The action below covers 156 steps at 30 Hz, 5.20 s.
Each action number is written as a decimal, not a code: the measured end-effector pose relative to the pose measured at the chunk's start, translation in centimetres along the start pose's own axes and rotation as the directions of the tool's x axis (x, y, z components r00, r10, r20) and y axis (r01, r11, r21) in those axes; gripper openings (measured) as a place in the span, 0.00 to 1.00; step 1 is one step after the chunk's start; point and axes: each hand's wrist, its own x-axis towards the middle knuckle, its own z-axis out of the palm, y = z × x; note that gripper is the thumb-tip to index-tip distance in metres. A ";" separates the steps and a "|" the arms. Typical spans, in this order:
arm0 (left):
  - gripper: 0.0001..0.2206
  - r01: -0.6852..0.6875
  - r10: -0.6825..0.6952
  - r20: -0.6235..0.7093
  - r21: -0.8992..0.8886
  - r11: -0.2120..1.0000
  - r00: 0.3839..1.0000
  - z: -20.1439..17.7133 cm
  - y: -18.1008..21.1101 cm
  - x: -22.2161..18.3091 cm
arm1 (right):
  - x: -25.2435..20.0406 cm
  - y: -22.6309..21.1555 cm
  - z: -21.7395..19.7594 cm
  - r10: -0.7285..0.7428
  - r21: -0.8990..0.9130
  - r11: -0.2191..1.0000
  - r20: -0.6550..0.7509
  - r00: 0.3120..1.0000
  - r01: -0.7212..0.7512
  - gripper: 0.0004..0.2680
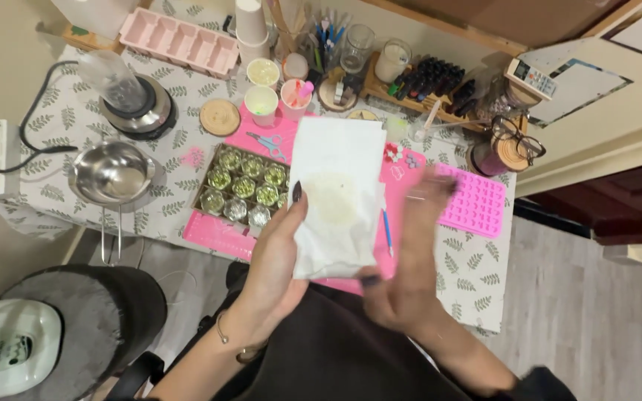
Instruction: Decorating small containers and preparing materials for a craft project.
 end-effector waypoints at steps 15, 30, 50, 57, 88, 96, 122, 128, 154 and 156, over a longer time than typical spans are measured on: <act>0.17 -0.083 0.051 0.206 0.150 0.985 0.977 -0.4 1.4 -0.1 | -0.3 7.8 3.6 0.742 0.466 0.548 0.113 0.661 -0.695 0.27; 0.10 -0.223 0.365 0.161 0.965 0.135 0.917 2.2 3.5 -1.0 | 2.9 1.2 0.2 0.553 0.809 0.358 0.218 0.804 -0.465 0.13; 0.11 -0.500 0.427 0.338 0.789 0.357 0.839 1.6 2.3 -0.8 | 1.6 2.8 3.0 0.598 0.934 -0.211 0.358 0.717 -0.290 0.16; 0.13 -0.562 0.518 0.288 0.650 0.512 0.805 3.6 2.4 -1.7 | 0.3 1.9 1.7 0.552 0.917 -0.254 0.398 0.733 -0.307 0.15; 0.17 -0.459 0.377 0.273 0.378 0.804 0.885 4.2 2.1 -3.4 | 1.0 -2.7 -2.7 0.882 0.940 0.169 -0.011 0.471 -0.295 0.19; 0.17 -0.418 0.426 0.172 0.689 0.592 0.888 3.3 0.6 -4.0 | -0.5 -3.7 -1.4 0.750 0.938 0.125 0.125 0.650 -0.324 0.14; 0.32 -0.499 0.269 0.530 0.358 0.789 0.804 4.5 1.7 -3.5 | 0.1 -3.2 -1.9 0.774 0.878 -0.143 0.387 0.500 -0.457 0.14; 0.30 -0.401 0.248 0.464 0.268 0.876 0.851 4.2 2.1 -2.9 | 2.9 -3.7 -3.3 0.875 0.874 -0.063 0.280 0.395 -0.481 0.10; 0.31 -0.456 0.460 0.124 0.500 0.736 0.879 -0.4 2.8 -1.2 | -17.1 27.4 19.4 0.828 -0.414 0.520 0.031 0.559 -0.747 0.11; 0.31 -0.371 0.460 0.046 0.666 0.647 0.886 -0.6 3.0 -1.3 | -14.7 25.6 17.0 0.944 -0.403 0.330 0.154 0.292 -0.853 0.12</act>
